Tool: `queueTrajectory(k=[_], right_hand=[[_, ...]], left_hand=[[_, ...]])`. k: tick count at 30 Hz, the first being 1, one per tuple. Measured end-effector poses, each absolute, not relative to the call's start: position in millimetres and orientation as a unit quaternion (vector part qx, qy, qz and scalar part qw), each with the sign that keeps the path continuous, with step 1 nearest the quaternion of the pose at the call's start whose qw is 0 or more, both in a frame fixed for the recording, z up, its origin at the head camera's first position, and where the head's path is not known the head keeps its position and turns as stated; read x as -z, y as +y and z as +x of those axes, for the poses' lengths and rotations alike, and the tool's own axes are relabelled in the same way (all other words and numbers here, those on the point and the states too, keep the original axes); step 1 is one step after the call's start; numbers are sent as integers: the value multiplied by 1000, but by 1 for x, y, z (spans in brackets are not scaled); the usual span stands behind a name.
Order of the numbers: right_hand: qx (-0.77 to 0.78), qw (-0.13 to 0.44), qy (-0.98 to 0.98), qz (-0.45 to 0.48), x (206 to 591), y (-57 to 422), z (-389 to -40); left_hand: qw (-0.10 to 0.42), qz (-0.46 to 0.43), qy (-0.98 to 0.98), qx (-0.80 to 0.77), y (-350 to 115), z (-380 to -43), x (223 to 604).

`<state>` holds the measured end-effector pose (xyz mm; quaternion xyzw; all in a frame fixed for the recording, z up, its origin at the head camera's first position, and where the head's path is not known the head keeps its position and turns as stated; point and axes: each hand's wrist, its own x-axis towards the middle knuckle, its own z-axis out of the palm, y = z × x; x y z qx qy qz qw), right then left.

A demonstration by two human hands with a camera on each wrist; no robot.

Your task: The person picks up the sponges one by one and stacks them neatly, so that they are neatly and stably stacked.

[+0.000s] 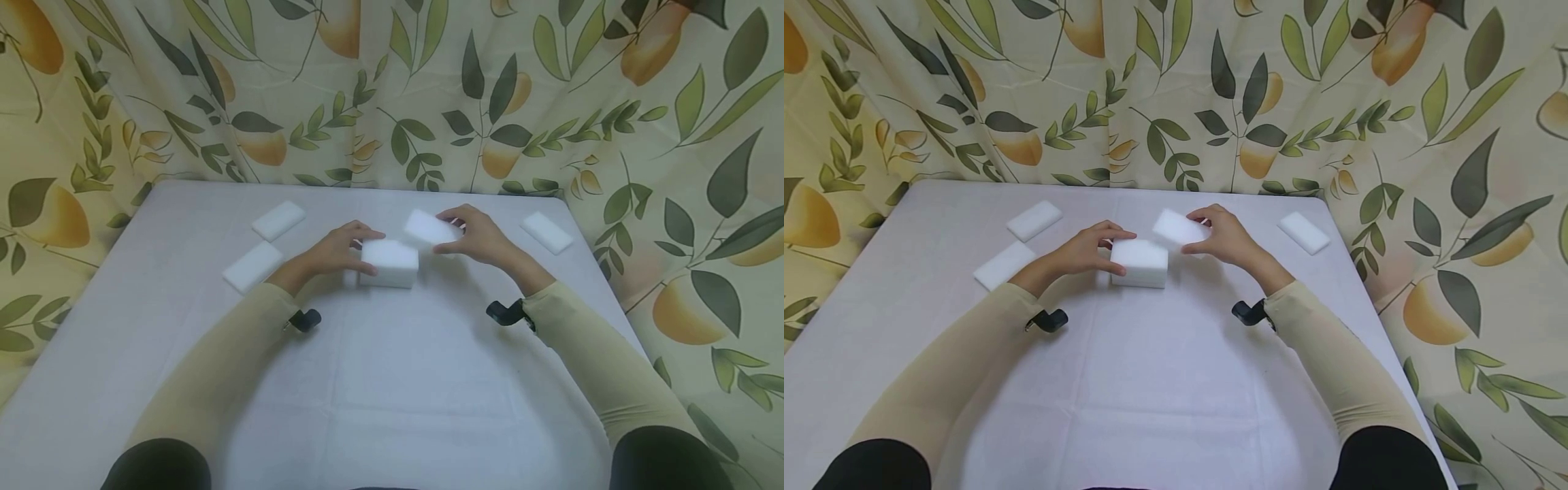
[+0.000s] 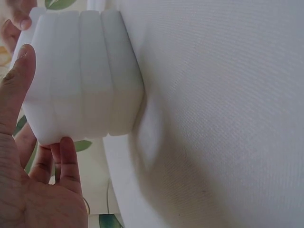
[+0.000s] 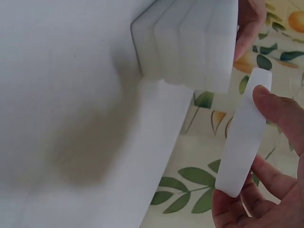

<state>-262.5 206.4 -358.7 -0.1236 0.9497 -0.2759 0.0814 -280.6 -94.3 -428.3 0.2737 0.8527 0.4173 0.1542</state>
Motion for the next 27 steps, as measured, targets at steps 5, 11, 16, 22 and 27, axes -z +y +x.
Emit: queueTrajectory(k=[5,11,16,22,27], right_hand=[[277,80,948,-138,357,201,-262],[281,86,944,-150,353,192,-258],[289,88,939,-164,352,186,-255],[289,89,936,-182,354,181,-256],[291,97,933,-189,355,177,-255]], left_hand=[[158,271,852,-420,-94,-280,427],[163,263,846,-434,-95,-278,426],[165,260,842,-443,-95,-277,426],[173,253,837,-453,-95,-276,425],[180,248,829,-468,-95,-276,426]])
